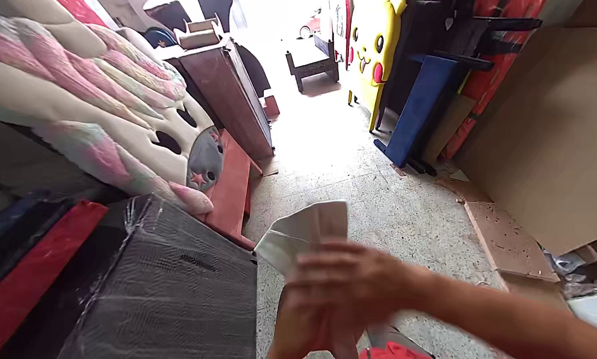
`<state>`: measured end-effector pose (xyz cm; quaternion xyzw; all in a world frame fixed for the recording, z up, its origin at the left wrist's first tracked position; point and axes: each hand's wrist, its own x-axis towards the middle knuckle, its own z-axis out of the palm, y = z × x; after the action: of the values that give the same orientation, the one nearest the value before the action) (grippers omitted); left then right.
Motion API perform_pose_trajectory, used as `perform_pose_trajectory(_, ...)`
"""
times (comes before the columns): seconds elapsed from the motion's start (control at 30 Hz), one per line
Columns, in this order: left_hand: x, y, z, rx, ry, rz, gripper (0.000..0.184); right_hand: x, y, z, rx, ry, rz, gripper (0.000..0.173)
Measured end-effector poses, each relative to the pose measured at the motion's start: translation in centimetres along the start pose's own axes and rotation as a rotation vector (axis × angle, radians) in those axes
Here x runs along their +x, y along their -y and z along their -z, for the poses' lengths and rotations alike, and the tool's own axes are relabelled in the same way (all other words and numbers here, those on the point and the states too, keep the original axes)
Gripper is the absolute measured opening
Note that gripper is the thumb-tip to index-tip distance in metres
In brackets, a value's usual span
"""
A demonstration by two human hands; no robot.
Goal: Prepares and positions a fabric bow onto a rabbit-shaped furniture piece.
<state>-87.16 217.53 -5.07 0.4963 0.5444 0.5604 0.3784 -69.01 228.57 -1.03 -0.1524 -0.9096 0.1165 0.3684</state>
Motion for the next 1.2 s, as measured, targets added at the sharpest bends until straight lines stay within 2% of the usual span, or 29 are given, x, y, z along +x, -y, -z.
perform_pose_trajectory(0.03,2.5,0.1,-0.1,0.020,-0.004,0.033,0.017,2.3,-5.3,-0.7,-0.090,-0.012,0.033,0.059)
perform_pose_trajectory(0.1,8.5,0.5,0.3,0.024,-0.011,0.104,0.018,6.9,-15.5,2.4,-0.266,-0.144,-0.110,0.064)
perform_pose_trajectory(0.17,15.1,2.5,0.3,0.033,-0.002,0.117,0.016,11.3,-20.1,7.4,-0.366,-0.245,-0.253,0.069)
perform_pose_trajectory(0.2,18.1,3.7,-0.1,0.036,0.009,0.113,0.017,12.6,-20.8,7.3,-0.351,-0.246,-0.231,0.073)
perform_pose_trajectory(0.27,24.3,4.9,-0.6,0.023,0.079,0.028,0.014,13.6,-23.7,2.2,-0.169,-0.228,-0.091,0.077)
perform_pose_trajectory(0.33,30.9,4.9,-0.9,0.055,0.122,-0.022,0.014,14.8,-32.5,-1.7,-0.107,-0.176,-0.107,0.068)
perform_pose_trajectory(0.37,34.2,4.7,-1.0,0.062,0.103,0.008,0.014,15.9,-38.3,-1.1,-0.160,-0.156,-0.215,0.065)
perform_pose_trajectory(0.43,40.5,5.3,-0.6,0.046,0.074,0.083,0.015,19.5,-47.7,3.4,-0.221,-0.193,-0.546,0.067)
perform_pose_trajectory(0.47,43.5,5.8,-0.3,0.020,0.073,0.122,0.018,21.6,-50.1,5.2,-0.186,-0.212,-0.652,0.071)
perform_pose_trajectory(0.5,46.3,6.5,-0.1,-0.025,0.063,0.148,0.020,23.3,-51.4,5.6,-0.132,-0.206,-0.669,0.068)
perform_pose_trajectory(0.57,52.3,8.1,0.0,-0.171,0.040,0.168,0.021,25.8,-52.9,2.5,0.116,-0.085,-0.577,0.052)
perform_pose_trajectory(0.6,55.6,9.0,0.0,-0.250,0.031,0.165,0.023,26.7,-54.2,0.0,0.302,0.034,-0.548,0.049)
perform_pose_trajectory(0.67,62.4,11.4,0.3,-0.387,0.042,0.138,0.028,27.9,-58.4,-5.3,0.644,0.259,-0.525,0.056)
perform_pose_trajectory(0.7,66.1,12.6,0.5,-0.429,0.048,0.125,0.029,28.8,-61.0,-7.7,0.771,0.312,-0.511,0.058)
perform_pose_trajectory(0.8,77.1,16.1,2.0,-0.495,0.068,0.121,0.036,32.3,-69.8,-13.4,1.039,0.322,-0.576,0.026)
perform_pose_trajectory(0.83,80.7,17.1,2.7,-0.513,0.072,0.124,0.039,33.8,-72.8,-14.9,1.108,0.283,-0.613,0.022)
perform_pose_trajectory(0.9,88.0,18.2,3.7,-0.554,0.083,0.143,0.044,37.8,-78.6,-16.6,1.168,0.217,-0.671,0.024)
perform_pose_trajectory(0.97,95.5,18.5,4.6,-0.597,0.117,0.170,0.047,43.0,-83.6,-16.9,1.095,0.262,-0.715,0.043)
perform_pose_trajectory(1.0,99.5,18.6,5.0,-0.599,0.135,0.186,0.048,45.8,-86.0,-16.9,1.050,0.270,-0.730,0.042)
perform_pose_trajectory(1.1,110.7,19.1,5.9,-0.577,0.156,0.273,0.052,51.1,-94.0,-17.6,1.001,0.133,-0.791,0.023)
perform_pose_trajectory(1.2,121.4,20.3,5.8,-0.537,0.138,0.362,0.045,54.9,-103.0,-19.0,1.001,0.024,-0.856,0.019)
